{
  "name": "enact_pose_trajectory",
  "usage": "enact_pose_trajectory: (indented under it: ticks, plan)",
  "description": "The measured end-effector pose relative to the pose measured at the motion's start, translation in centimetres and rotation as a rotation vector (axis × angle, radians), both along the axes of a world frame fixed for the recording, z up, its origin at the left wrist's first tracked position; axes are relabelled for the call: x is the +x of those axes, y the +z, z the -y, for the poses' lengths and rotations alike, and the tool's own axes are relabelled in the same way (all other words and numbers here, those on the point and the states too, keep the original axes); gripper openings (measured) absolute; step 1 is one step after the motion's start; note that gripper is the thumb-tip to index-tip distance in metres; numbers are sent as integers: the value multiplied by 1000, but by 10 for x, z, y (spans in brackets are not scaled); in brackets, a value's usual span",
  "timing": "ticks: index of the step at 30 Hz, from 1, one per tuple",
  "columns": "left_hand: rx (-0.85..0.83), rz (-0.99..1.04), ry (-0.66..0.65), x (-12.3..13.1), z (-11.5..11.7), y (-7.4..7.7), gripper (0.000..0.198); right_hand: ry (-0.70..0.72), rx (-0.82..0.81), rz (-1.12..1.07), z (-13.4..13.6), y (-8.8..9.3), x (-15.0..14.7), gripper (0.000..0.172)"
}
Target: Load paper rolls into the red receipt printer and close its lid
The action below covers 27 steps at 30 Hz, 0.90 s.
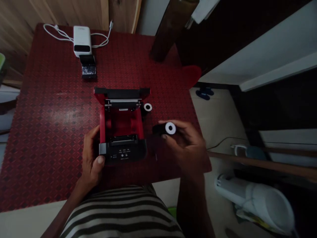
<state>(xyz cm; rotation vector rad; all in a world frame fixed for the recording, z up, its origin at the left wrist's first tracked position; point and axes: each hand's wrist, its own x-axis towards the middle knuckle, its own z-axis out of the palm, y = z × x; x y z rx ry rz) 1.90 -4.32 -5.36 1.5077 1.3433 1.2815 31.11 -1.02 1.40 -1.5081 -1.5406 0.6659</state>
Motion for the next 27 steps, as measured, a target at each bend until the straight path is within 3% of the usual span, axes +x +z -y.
enact_pose_trajectory:
  ticks: [3,7,11,15,18,23,27]
  plan:
    - [20,-17,18,0,-1,-2,80,-20,-100,-108,5,-31,-6,24]
    - [43,-37,41,0,-1,-4,82,88,-141,1,6,-49,-16,24]
    - [35,-35,56,1,-1,-3,84,143,-113,30,8,-56,-13,31]
    - [58,-41,37,3,-2,1,80,208,-151,68,14,-54,6,54]
    - [75,-50,35,4,-3,4,78,204,-174,139,12,-42,27,47]
    - [81,-78,43,2,-3,4,77,22,-66,173,-33,-32,33,26]
    - [111,-100,32,1,-4,4,73,70,-119,38,-81,-56,2,45]
